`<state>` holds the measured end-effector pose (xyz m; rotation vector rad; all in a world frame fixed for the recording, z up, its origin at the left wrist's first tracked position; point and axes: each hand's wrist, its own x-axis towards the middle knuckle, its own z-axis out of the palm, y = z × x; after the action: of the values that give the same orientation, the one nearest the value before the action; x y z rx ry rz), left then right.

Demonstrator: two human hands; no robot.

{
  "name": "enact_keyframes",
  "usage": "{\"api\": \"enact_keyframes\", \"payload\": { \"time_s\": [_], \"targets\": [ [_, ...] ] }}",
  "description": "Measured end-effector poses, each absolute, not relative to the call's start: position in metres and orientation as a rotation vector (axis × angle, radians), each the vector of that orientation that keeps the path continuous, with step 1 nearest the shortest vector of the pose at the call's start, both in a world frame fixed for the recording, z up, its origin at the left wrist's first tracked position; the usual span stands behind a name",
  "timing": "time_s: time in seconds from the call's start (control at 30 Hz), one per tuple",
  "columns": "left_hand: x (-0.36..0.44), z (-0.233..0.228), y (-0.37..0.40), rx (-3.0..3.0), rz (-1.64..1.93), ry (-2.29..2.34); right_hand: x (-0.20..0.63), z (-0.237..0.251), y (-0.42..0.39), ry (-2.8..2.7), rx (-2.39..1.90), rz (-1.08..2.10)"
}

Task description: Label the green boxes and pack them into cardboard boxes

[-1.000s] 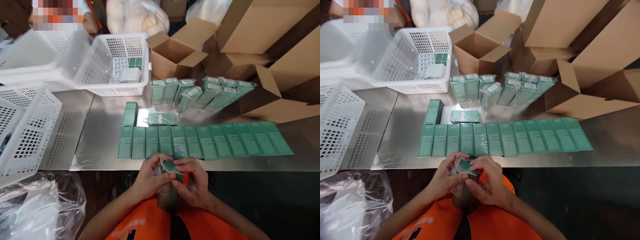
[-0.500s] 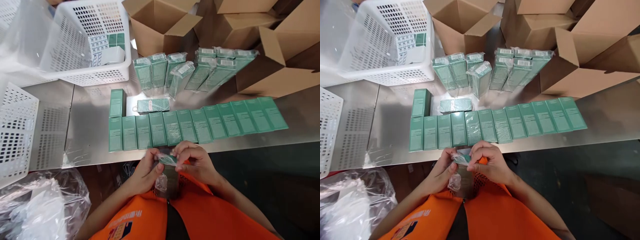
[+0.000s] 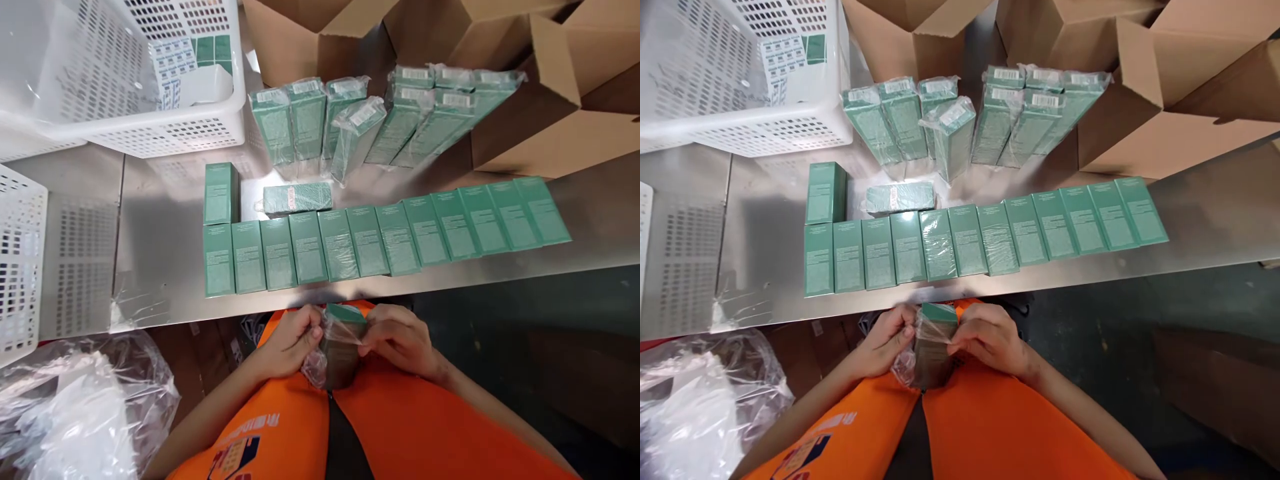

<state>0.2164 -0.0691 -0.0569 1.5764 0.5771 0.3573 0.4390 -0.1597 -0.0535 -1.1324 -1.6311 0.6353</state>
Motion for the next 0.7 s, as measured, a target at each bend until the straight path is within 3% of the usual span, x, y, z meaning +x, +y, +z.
{"api": "enact_keyframes", "payload": {
  "time_s": [0.23, 0.47, 0.7],
  "targets": [
    [0.221, -0.052, -0.07, 1.582, 0.455, 0.499, 0.43, -0.058, -0.156, -1.284, -1.182, 0.932],
    [0.221, -0.049, -0.087, 1.152, 0.54, 0.677, 0.426, -0.018, -0.151, -0.699, -1.214, 1.65],
    [0.215, -0.034, -0.08, 1.188, 0.382, 0.632, 0.422, -0.03, -0.152, -0.485, -1.087, 1.664]
  ]
}}
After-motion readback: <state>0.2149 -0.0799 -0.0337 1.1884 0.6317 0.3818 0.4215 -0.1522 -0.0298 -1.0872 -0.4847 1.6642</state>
